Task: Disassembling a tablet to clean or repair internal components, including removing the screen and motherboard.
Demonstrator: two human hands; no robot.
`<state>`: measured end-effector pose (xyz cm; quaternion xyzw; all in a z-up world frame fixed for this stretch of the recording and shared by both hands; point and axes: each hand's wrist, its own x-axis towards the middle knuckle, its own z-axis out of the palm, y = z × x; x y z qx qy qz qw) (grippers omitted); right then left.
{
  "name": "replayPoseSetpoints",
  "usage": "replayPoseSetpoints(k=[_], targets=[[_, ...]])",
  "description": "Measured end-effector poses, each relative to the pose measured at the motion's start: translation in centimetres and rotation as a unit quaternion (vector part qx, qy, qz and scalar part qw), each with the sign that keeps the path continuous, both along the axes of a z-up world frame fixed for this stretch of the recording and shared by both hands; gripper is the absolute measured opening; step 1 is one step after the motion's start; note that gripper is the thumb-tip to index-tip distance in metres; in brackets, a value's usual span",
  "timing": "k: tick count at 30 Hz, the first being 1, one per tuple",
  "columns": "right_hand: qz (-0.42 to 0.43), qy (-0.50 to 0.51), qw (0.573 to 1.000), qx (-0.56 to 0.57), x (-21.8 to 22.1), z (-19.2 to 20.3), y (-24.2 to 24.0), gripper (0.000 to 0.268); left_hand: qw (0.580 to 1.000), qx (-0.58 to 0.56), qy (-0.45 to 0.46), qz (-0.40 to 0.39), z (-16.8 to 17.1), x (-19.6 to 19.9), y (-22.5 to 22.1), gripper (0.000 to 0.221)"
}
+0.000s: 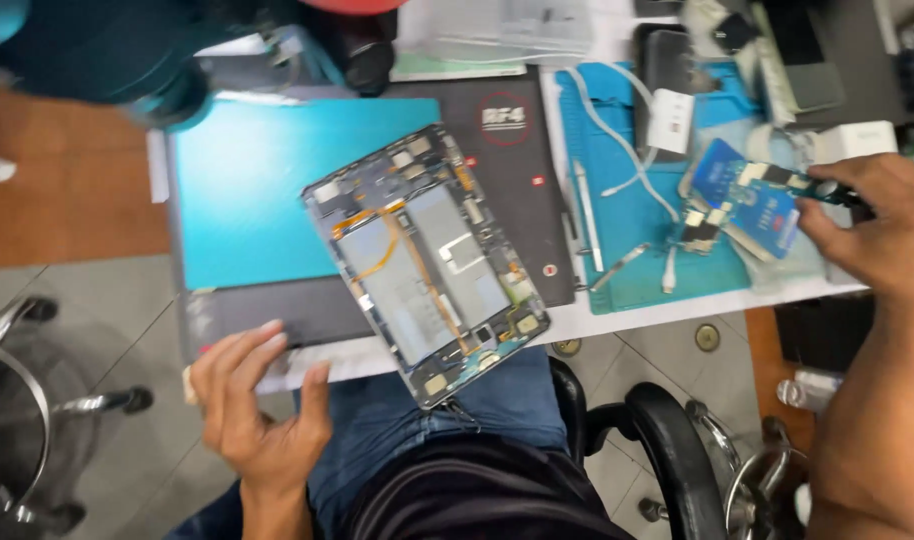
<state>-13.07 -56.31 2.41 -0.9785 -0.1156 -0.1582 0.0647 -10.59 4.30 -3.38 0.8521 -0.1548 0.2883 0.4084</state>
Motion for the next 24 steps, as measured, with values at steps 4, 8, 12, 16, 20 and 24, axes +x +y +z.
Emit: replayPoseSetpoints(k=[4,8,12,16,20,24], targets=[[0.018,-0.071,0.995,-0.064,-1.9,2.9,6.2,0.022,1.0,-0.003,0.005,0.018,-0.7,-0.4,-0.6,0.028],[-0.021,-0.085,0.996,-0.009,-2.6,2.0,14.2,0.023,1.0,-0.016,0.009,-0.021,0.9,0.2,-2.6,0.028],[-0.01,-0.094,0.992,0.084,-1.7,0.8,21.1,0.023,0.991,-0.074,0.082,-0.069,2.1,0.3,-4.8,0.041],[-0.059,-0.073,0.98,0.176,-1.5,-0.1,27.1,0.021,0.957,-0.147,0.208,-0.14,2.0,0.4,-5.9,0.045],[-0.038,-0.048,0.98,0.191,-1.3,-1.3,29.4,0.027,0.936,-0.212,0.236,-0.15,1.8,0.8,-6.1,0.031],[-0.037,-0.016,0.978,0.206,-1.2,-1.9,30.5,0.026,0.943,-0.217,0.233,-0.095,0.9,1.2,-5.6,0.019]])
